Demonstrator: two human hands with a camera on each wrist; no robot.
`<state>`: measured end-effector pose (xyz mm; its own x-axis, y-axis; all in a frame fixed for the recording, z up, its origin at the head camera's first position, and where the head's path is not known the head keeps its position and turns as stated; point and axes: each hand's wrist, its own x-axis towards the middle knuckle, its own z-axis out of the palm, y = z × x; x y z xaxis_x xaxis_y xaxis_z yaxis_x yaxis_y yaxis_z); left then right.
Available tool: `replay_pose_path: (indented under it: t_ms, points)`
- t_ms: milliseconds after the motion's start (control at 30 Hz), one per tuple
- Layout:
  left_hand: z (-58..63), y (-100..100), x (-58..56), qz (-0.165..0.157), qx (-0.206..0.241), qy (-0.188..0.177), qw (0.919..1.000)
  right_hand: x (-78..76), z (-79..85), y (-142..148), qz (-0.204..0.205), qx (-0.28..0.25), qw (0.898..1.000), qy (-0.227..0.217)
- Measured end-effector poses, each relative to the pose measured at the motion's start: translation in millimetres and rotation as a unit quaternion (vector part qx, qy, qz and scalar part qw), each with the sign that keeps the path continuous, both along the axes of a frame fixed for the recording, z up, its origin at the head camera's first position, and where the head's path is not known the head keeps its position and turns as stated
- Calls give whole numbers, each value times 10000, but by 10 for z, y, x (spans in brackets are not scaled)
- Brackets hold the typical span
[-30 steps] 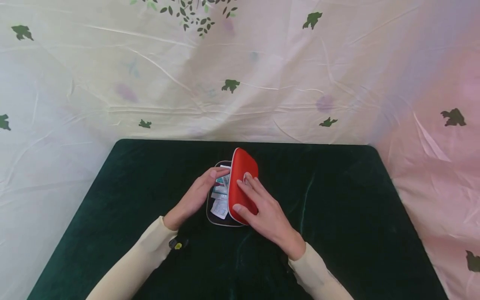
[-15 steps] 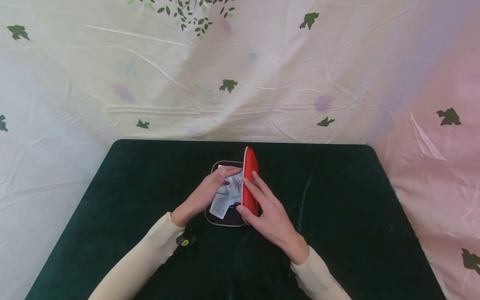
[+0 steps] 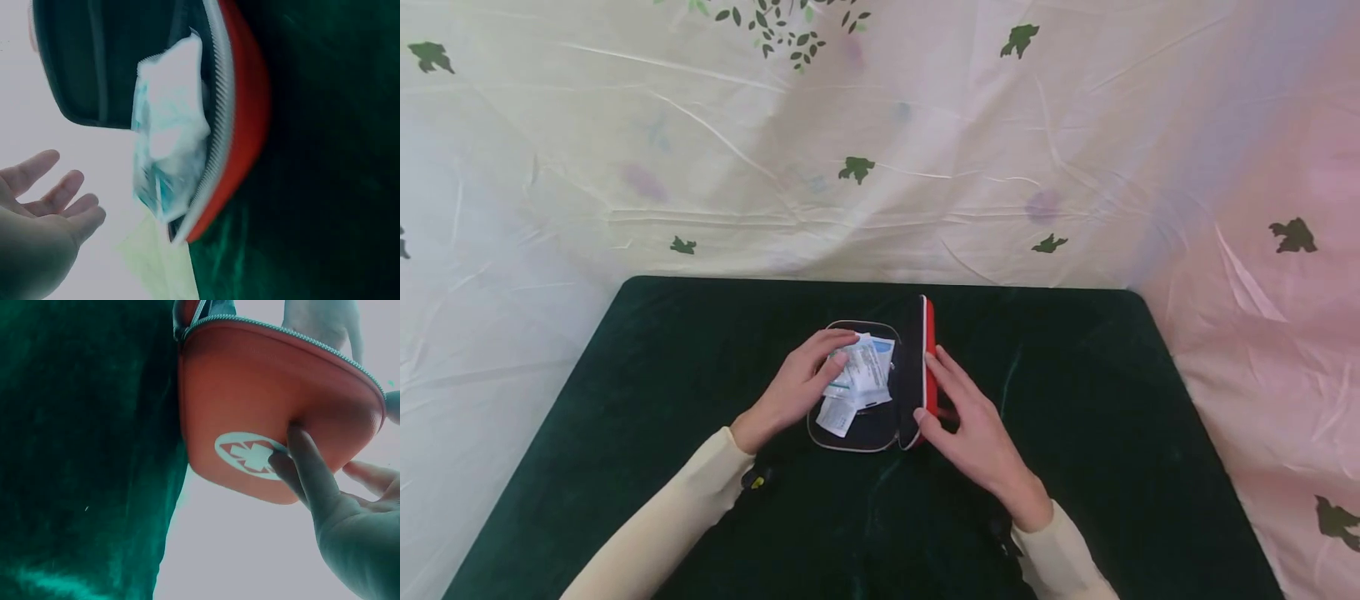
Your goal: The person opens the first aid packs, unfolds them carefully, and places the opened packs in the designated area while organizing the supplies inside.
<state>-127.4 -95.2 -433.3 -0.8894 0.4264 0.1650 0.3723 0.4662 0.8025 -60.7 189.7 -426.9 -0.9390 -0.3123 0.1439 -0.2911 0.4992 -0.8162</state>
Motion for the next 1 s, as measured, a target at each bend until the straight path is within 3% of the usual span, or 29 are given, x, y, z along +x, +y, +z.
replay_pose_path:
  t_ms: [200,433,767,1000]
  points:
    - [-81,-105,-12,-93,-852,-40,9963,1,-45,144,-99,-83,9999,-20]
    - [-178,-192,-13,-367,-1701,-225,9845,-26,-106,331,-199,-304,9989,-293]
    - [-273,-213,-12,-540,-2547,-99,9655,-44,-181,514,-362,-9,9983,-467]
    - [-309,-210,-8,-539,-2864,-100,9565,-92,-245,617,-460,458,9952,-737]
